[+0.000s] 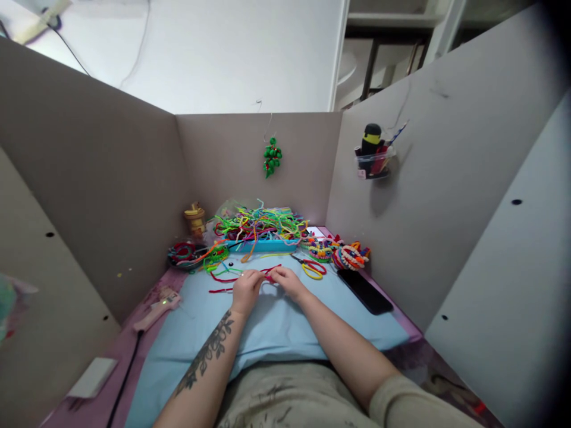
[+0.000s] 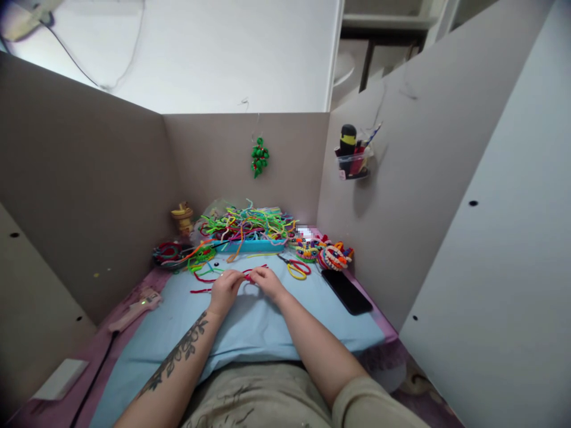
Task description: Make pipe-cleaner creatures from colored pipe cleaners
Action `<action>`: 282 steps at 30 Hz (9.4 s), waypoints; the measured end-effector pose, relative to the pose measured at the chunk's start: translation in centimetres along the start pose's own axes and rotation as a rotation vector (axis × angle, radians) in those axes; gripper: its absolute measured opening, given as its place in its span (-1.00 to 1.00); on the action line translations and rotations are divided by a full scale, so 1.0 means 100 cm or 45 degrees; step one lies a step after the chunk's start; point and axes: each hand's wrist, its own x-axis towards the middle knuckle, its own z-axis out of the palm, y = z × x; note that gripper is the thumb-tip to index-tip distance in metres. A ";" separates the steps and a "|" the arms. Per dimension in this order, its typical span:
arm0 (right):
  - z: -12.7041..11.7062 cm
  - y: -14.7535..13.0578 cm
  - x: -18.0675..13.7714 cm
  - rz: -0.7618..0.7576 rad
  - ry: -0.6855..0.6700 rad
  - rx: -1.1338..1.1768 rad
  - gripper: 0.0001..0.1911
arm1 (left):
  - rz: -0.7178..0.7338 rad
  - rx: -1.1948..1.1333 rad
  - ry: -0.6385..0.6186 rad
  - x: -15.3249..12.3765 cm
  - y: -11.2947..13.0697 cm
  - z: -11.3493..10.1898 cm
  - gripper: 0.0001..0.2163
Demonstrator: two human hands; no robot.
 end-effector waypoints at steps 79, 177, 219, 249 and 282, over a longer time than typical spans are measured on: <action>0.003 0.018 0.001 0.072 0.399 -0.392 -0.94 | -0.455 -0.235 -0.031 0.006 -0.005 0.006 -0.76; 0.005 0.014 -0.005 -0.041 0.172 -0.725 -0.85 | -0.521 -0.389 -0.170 0.004 -0.016 0.013 -0.81; -0.007 0.016 0.002 0.077 0.551 -0.330 -0.81 | -0.639 -0.409 0.077 0.010 -0.016 0.009 -0.71; -0.005 0.011 0.001 0.086 0.532 -0.355 -0.84 | -0.609 -0.138 0.017 0.004 -0.014 0.006 -0.72; -0.005 0.021 -0.001 0.027 0.259 -0.755 -0.81 | -0.658 0.053 -0.272 0.000 -0.035 0.011 -0.76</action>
